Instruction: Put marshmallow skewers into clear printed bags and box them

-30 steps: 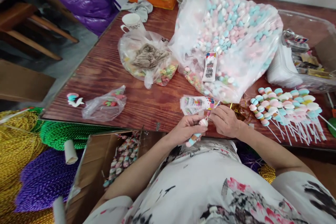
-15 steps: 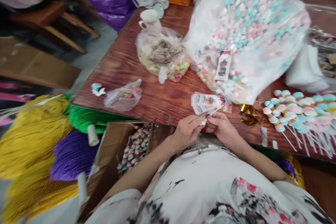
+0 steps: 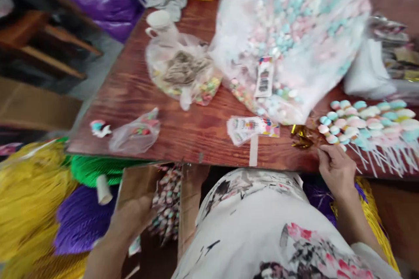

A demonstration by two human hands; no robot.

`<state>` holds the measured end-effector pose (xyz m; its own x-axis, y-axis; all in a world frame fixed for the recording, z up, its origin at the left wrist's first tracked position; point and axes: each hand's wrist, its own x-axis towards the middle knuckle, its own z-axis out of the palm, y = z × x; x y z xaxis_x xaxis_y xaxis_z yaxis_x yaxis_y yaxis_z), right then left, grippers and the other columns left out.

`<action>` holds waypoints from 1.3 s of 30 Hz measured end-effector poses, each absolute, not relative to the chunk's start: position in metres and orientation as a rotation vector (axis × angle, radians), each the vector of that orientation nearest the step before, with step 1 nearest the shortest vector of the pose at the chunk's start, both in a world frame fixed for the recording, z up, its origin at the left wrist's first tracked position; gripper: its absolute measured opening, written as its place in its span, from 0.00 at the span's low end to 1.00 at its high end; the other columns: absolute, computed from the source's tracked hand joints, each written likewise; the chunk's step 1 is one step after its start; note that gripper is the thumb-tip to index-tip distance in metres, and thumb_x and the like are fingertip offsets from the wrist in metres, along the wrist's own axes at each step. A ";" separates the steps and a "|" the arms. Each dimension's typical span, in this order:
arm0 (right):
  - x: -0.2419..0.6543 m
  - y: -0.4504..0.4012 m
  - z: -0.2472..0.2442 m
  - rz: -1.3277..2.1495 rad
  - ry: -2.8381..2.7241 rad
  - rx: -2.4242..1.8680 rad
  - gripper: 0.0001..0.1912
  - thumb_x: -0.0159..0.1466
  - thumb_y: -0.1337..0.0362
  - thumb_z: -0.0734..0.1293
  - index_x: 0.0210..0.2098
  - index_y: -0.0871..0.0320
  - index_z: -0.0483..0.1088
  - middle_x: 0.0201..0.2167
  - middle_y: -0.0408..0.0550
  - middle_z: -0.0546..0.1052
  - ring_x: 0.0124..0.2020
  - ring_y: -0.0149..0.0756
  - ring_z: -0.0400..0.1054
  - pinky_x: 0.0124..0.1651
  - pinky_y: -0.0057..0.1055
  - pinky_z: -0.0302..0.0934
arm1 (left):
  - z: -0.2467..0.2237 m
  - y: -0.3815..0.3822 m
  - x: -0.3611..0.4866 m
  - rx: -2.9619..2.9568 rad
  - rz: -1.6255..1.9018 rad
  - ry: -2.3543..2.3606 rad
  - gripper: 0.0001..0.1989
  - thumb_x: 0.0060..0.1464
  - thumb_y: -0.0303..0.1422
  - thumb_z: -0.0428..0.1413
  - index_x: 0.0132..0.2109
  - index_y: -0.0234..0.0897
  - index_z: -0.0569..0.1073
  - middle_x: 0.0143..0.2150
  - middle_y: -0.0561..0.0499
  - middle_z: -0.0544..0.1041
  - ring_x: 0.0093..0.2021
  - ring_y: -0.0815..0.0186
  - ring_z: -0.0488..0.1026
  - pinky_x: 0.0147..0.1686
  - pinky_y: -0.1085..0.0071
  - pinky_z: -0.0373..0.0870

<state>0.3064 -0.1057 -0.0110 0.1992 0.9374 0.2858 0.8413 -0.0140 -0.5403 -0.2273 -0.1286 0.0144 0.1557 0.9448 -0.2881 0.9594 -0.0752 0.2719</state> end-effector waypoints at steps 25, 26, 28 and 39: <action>0.369 -0.085 0.030 -0.507 -1.534 -2.019 0.14 0.63 0.73 0.61 0.42 0.57 0.75 0.36 0.51 0.76 0.36 0.36 0.70 0.36 0.31 0.63 | -0.032 0.045 0.011 2.698 0.903 0.972 0.03 0.58 0.28 0.56 0.35 0.37 0.73 0.32 0.49 0.76 0.36 0.63 0.72 0.38 0.68 0.68; 0.381 -0.087 0.036 -0.531 -1.645 -2.115 0.17 0.62 0.75 0.60 0.44 0.55 0.76 0.36 0.50 0.76 0.35 0.36 0.69 0.34 0.30 0.60 | -0.030 0.045 0.013 2.718 0.860 0.985 0.03 0.58 0.29 0.56 0.36 0.37 0.74 0.33 0.49 0.76 0.37 0.62 0.72 0.39 0.67 0.68; 0.396 -0.087 0.045 -0.490 -1.950 -2.236 0.21 0.61 0.76 0.61 0.48 0.52 0.75 0.38 0.50 0.76 0.35 0.36 0.67 0.33 0.30 0.56 | -0.025 0.043 0.019 2.775 0.755 1.034 0.04 0.59 0.31 0.55 0.39 0.37 0.75 0.36 0.47 0.77 0.39 0.60 0.70 0.40 0.65 0.67; 0.403 -0.060 0.057 -0.544 -2.318 -1.615 0.15 0.60 0.74 0.65 0.44 0.56 0.75 0.38 0.50 0.78 0.38 0.39 0.71 0.40 0.34 0.63 | -0.017 0.043 0.026 2.575 0.828 1.131 0.09 0.59 0.28 0.53 0.31 0.35 0.73 0.30 0.48 0.72 0.34 0.62 0.67 0.34 0.66 0.64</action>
